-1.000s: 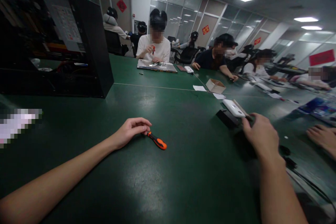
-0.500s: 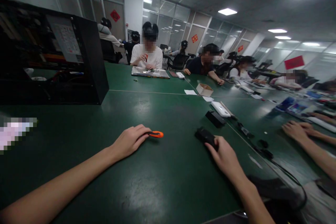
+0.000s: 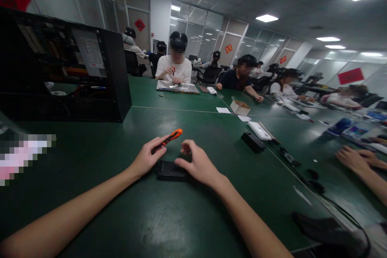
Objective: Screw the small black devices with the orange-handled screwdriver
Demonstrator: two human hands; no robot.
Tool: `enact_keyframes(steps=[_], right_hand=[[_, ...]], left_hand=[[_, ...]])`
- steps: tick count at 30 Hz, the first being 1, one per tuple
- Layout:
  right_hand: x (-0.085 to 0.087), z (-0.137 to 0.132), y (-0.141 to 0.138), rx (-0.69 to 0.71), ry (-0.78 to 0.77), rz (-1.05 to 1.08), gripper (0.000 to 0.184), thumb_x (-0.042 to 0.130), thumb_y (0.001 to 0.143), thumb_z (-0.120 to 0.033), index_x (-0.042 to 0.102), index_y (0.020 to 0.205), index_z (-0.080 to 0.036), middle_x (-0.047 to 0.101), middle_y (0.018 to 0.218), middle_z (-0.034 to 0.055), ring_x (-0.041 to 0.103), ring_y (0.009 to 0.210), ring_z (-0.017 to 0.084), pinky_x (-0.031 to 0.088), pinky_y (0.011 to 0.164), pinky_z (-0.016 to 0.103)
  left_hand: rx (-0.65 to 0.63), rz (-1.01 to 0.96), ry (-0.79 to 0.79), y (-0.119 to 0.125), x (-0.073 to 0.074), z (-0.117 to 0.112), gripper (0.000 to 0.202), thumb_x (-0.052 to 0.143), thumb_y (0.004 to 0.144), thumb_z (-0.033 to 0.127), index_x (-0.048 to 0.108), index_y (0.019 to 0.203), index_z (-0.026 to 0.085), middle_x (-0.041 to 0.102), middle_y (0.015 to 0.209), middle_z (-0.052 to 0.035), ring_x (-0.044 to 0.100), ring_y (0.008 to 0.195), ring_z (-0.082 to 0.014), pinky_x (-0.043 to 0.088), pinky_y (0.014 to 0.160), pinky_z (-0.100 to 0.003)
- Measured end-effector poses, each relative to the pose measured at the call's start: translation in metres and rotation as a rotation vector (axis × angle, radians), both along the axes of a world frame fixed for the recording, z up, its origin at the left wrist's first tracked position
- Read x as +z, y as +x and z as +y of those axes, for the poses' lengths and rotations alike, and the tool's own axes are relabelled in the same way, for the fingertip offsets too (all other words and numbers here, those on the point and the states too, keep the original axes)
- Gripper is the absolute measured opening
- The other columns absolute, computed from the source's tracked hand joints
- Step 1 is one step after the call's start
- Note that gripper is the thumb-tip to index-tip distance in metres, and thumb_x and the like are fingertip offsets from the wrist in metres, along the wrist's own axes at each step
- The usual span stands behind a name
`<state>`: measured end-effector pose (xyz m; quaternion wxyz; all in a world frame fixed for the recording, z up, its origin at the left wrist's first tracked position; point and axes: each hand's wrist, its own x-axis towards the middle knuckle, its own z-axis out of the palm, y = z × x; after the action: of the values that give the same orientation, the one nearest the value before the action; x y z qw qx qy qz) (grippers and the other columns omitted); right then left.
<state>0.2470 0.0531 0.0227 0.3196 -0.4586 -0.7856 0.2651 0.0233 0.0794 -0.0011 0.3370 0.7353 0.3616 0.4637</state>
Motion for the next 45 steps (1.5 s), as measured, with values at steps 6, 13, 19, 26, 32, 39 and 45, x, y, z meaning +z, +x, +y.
enact_keyframes(steps=[6,13,19,26,32,39,45], right_hand=[[0.056,0.045,-0.017,0.169,-0.083,-0.021,0.033,0.059,0.091,-0.049,0.064,0.095,-0.016,0.061,0.078,0.0003,0.052,0.07,0.014,0.041,0.063,0.027],[0.129,0.022,-0.01,0.039,0.247,-0.213,0.013,0.061,0.085,-0.03,0.064,0.084,-0.018,0.059,0.068,-0.0031,0.048,0.06,0.011,0.035,0.057,0.024],[0.144,0.009,0.019,0.065,0.242,-0.403,0.008,0.062,0.081,-0.027,0.063,0.086,-0.021,0.061,0.069,-0.0032,0.051,0.059,0.012,0.034,0.054,0.023],[0.139,0.018,0.018,0.123,0.217,-0.464,0.005,0.063,0.081,-0.025,0.065,0.084,-0.021,0.059,0.068,-0.004,0.049,0.058,0.011,0.03,0.055,0.023],[0.138,0.019,0.017,0.15,0.2,-0.429,0.007,0.064,0.081,-0.023,0.066,0.088,-0.02,0.061,0.071,-0.0037,0.049,0.06,0.011,0.029,0.057,0.023],[0.136,0.023,0.011,0.155,0.142,-0.456,0.008,0.062,0.081,-0.023,0.063,0.088,-0.02,0.061,0.071,-0.0033,0.051,0.061,0.011,0.031,0.057,0.024],[0.147,0.009,0.009,0.259,0.058,-0.495,0.011,0.061,0.08,-0.02,0.062,0.092,-0.02,0.066,0.08,-0.0021,0.055,0.066,0.012,0.033,0.058,0.024]], left_hand=[[-0.029,-0.05,-0.006,0.002,-0.004,-0.001,0.044,0.056,0.094,0.025,0.063,0.137,0.017,0.058,0.089,-0.0033,0.053,0.077,-0.0163,0.043,0.072,-0.027],[-0.127,0.045,-0.096,0.01,0.004,-0.018,0.047,0.066,0.088,0.029,0.064,0.134,0.017,0.071,0.105,-0.0079,0.064,0.09,-0.0205,0.05,0.085,-0.033],[-0.183,0.265,-0.029,0.013,0.01,-0.027,0.034,0.078,0.081,0.039,0.076,0.11,0.021,0.075,0.103,-0.007,0.069,0.092,-0.0244,0.051,0.084,-0.033],[-0.189,0.325,-0.034,0.015,0.014,-0.031,0.032,0.077,0.083,0.036,0.075,0.112,0.023,0.075,0.11,-0.0061,0.07,0.098,-0.0255,0.05,0.089,-0.034],[-0.172,0.366,-0.034,0.016,0.016,-0.032,0.031,0.076,0.082,0.033,0.074,0.112,0.023,0.074,0.11,-0.0054,0.069,0.099,-0.0257,0.05,0.09,-0.033],[-0.175,0.374,-0.043,0.017,0.017,-0.032,0.031,0.076,0.083,0.034,0.072,0.111,0.022,0.074,0.111,-0.0054,0.069,0.1,-0.0255,0.05,0.091,-0.034],[-0.195,0.373,-0.027,0.015,0.015,-0.031,0.034,0.077,0.081,0.031,0.071,0.113,0.022,0.073,0.11,-0.0029,0.068,0.1,-0.0227,0.049,0.09,-0.033]])
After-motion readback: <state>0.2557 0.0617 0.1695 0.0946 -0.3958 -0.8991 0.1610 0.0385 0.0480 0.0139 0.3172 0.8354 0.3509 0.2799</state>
